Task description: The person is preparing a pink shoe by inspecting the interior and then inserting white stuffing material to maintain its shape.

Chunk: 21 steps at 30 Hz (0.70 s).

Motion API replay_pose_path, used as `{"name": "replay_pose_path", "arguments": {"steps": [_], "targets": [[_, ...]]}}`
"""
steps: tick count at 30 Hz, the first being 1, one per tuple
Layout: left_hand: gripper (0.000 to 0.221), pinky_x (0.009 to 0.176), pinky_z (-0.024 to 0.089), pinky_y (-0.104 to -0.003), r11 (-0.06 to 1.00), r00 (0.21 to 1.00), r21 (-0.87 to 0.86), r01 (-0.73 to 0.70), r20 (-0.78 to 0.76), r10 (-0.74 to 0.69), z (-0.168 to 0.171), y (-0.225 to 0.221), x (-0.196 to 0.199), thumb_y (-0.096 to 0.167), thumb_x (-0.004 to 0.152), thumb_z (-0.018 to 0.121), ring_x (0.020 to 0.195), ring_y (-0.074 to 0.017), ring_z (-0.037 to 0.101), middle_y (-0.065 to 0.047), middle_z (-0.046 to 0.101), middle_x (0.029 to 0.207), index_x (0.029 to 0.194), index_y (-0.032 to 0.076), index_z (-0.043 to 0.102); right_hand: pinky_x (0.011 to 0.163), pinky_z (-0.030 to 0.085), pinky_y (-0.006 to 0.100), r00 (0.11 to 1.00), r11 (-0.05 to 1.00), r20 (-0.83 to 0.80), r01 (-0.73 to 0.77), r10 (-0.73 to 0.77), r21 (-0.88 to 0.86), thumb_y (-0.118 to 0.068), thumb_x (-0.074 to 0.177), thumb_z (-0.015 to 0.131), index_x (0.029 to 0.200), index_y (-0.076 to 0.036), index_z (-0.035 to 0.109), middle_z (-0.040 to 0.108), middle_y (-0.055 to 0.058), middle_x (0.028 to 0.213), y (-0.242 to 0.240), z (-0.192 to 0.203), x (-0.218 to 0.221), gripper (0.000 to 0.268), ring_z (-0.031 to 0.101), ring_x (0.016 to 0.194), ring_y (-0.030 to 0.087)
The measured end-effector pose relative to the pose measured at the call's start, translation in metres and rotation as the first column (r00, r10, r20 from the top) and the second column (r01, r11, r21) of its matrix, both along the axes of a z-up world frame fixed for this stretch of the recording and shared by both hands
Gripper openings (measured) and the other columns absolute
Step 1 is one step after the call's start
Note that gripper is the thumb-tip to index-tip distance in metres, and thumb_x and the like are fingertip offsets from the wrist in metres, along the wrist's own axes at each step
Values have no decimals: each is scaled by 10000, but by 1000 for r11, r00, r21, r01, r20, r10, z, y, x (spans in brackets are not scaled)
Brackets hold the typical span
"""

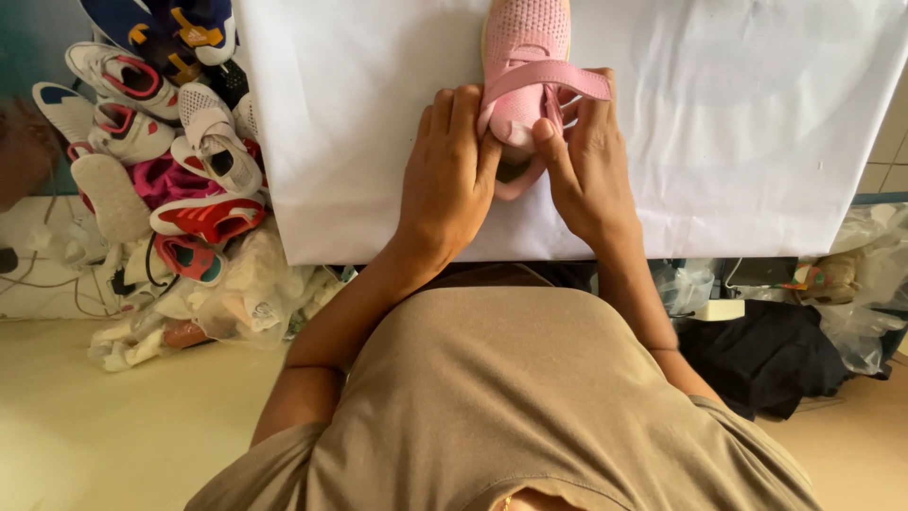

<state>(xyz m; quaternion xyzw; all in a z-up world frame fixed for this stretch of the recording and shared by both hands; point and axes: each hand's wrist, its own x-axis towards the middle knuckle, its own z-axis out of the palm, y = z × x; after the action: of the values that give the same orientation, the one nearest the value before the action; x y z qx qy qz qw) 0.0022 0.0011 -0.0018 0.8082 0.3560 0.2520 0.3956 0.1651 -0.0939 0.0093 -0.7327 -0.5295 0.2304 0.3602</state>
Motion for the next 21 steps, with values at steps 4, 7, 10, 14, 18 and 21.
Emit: {"name": "replay_pose_path", "arguments": {"steps": [4, 7, 10, 14, 18, 21], "targets": [[183, 905, 530, -500, 999, 999, -1, -39, -2, 39, 3, 1, 4, 239, 1166, 529, 985, -394, 618, -167, 636, 1136, 1202, 60, 546, 820, 540, 523, 996, 1000, 87, 31, -30, -4, -439, 1234, 510, 1310, 46, 461, 460, 204, 1318, -1, -15, 0, 492, 638, 1078, 368], [267, 895, 537, -507, 998, 999, -51, -41, -5, 41, 5, 4, 3, 317, 1135, 579, 1035, -386, 626, -146, 636, 1162, 1238, 73, 543, 839, 545, 501, 998, 1000, 49, 24, -24, 5, -420, 1231, 538, 1313, 27, 447, 431, 173, 1291, 2, -4, -2, 463, 620, 1041, 333], [266, 889, 516, -462, 997, 998, -73, -4, 61, 9, 5, 10, 2, 296, 1104, 645, 1011, -332, 605, -113, 622, 1108, 1170, 77, 509, 929, 547, 512, 999, 999, 47, 10, -11, 31, -369, 1230, 564, 1279, 72, 471, 446, 217, 1308, 2, -6, -1, 454, 616, 1100, 384], [274, 896, 503, -446, 994, 996, -106, 16, 86, -7, 3, 13, 4, 187, 1032, 724, 1020, -308, 581, -77, 585, 1086, 1153, 88, 500, 815, 524, 501, 996, 999, 73, 44, -44, 6, -396, 1211, 597, 1231, 64, 479, 454, 206, 1288, 1, -17, 0, 475, 611, 1043, 370], [213, 848, 501, -453, 995, 996, -104, 8, 88, 1, 6, 11, 2, 192, 1047, 661, 969, -316, 581, -91, 589, 1049, 1107, 85, 487, 862, 552, 505, 998, 998, 45, 46, -47, 42, -394, 1213, 582, 1344, 37, 457, 455, 186, 1303, 3, -11, -3, 467, 635, 1072, 351], [150, 829, 510, -461, 997, 997, -73, 9, 73, -4, 10, 10, -1, 197, 1095, 600, 942, -334, 601, -118, 615, 1049, 1120, 69, 526, 884, 550, 487, 999, 997, 19, 44, -45, 65, -388, 1217, 565, 1348, 22, 452, 456, 173, 1307, 5, -6, -5, 446, 633, 1037, 328]]}}
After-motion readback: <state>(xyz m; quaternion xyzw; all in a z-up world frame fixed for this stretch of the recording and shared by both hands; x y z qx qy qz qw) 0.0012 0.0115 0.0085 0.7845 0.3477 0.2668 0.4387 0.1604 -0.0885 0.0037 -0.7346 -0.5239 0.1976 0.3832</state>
